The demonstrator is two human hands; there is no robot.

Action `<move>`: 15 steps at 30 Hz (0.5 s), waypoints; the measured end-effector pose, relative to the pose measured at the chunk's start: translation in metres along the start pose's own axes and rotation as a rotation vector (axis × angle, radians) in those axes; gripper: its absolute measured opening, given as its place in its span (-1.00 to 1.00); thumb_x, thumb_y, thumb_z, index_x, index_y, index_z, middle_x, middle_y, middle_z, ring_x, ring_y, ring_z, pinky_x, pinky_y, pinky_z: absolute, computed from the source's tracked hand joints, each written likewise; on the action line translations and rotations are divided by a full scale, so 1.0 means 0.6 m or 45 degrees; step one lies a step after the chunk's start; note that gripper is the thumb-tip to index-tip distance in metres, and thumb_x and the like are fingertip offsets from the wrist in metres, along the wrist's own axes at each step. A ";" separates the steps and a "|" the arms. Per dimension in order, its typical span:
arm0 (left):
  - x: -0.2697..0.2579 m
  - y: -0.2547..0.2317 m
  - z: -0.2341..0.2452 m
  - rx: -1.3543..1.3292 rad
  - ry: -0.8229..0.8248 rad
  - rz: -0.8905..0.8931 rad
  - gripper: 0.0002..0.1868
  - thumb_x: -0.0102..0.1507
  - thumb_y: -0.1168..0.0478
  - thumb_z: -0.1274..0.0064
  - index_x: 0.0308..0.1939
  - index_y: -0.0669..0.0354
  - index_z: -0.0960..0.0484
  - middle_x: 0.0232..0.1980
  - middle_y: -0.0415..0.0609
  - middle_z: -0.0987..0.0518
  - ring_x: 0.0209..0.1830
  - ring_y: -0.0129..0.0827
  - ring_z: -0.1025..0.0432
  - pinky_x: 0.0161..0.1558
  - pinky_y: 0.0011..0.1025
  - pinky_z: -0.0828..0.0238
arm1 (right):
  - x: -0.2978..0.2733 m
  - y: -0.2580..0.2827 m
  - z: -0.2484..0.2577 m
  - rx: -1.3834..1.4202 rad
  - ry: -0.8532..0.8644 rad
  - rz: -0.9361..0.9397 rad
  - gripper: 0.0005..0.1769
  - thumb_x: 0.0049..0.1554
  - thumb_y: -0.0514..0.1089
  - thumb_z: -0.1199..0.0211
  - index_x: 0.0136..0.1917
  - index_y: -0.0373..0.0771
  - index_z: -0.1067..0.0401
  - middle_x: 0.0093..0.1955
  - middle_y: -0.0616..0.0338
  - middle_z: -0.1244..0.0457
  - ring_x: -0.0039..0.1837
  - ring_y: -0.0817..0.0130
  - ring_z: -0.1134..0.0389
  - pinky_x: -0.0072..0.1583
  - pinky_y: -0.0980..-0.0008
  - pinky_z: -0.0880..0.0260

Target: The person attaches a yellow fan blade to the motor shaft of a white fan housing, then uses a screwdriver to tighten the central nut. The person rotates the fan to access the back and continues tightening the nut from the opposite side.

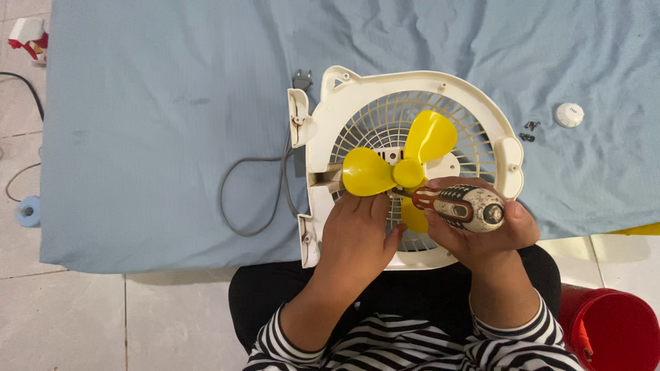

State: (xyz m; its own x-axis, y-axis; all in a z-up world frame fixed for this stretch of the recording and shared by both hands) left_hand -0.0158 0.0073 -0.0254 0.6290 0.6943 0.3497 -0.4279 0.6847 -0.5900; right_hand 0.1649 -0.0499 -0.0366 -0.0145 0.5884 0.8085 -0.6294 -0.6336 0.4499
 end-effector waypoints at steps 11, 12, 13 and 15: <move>-0.002 0.002 -0.003 -0.011 0.004 0.009 -0.47 0.06 0.17 -0.34 0.00 0.39 -0.54 -0.02 0.15 -0.56 0.06 0.03 -0.45 0.09 -0.10 -0.39 | 0.009 0.003 0.002 -0.168 0.001 -0.028 0.02 0.07 -0.40 -0.39 0.44 0.04 0.30 0.19 -0.30 -0.24 0.09 0.02 -0.51 0.16 0.09 -0.56; -0.001 0.003 -0.003 -0.005 0.023 0.018 -0.46 0.06 0.16 -0.34 0.01 0.39 -0.53 -0.02 0.15 -0.56 0.06 0.02 -0.45 0.12 -0.10 -0.39 | 0.014 0.006 0.004 -0.193 0.017 -0.055 0.02 0.07 -0.42 -0.41 0.42 0.02 0.30 0.19 -0.29 -0.23 0.09 0.05 -0.52 0.16 0.10 -0.56; 0.000 0.003 -0.004 0.001 0.042 0.025 -0.46 0.07 0.15 -0.34 0.02 0.39 -0.53 -0.03 0.15 -0.56 0.07 0.00 -0.45 0.15 -0.09 -0.39 | 0.021 0.010 0.004 -0.175 0.018 -0.025 0.03 0.04 -0.42 -0.43 0.42 0.03 0.27 0.18 -0.26 -0.23 0.09 0.04 -0.50 0.14 0.12 -0.57; -0.001 0.001 -0.002 0.004 0.027 0.021 -0.41 0.07 0.15 -0.34 0.07 0.40 -0.51 0.00 0.18 -0.55 0.08 0.02 -0.45 0.16 -0.09 -0.39 | 0.040 0.016 0.002 -0.140 0.017 0.033 0.06 0.00 -0.41 -0.49 0.42 0.04 0.22 0.17 -0.18 -0.24 0.08 0.01 -0.46 0.10 0.16 -0.60</move>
State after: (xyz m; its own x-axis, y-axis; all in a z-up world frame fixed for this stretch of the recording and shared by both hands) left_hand -0.0156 0.0074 -0.0269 0.6352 0.7008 0.3246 -0.4406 0.6740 -0.5930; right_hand 0.1597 -0.0425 -0.0125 -0.0415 0.5795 0.8139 -0.7099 -0.5903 0.3840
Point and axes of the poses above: each hand's wrist, its own x-axis towards the middle knuckle, its own z-axis out of the back of the hand, y = z × x, the point moved 2 cm from there along x, towards the middle knuckle
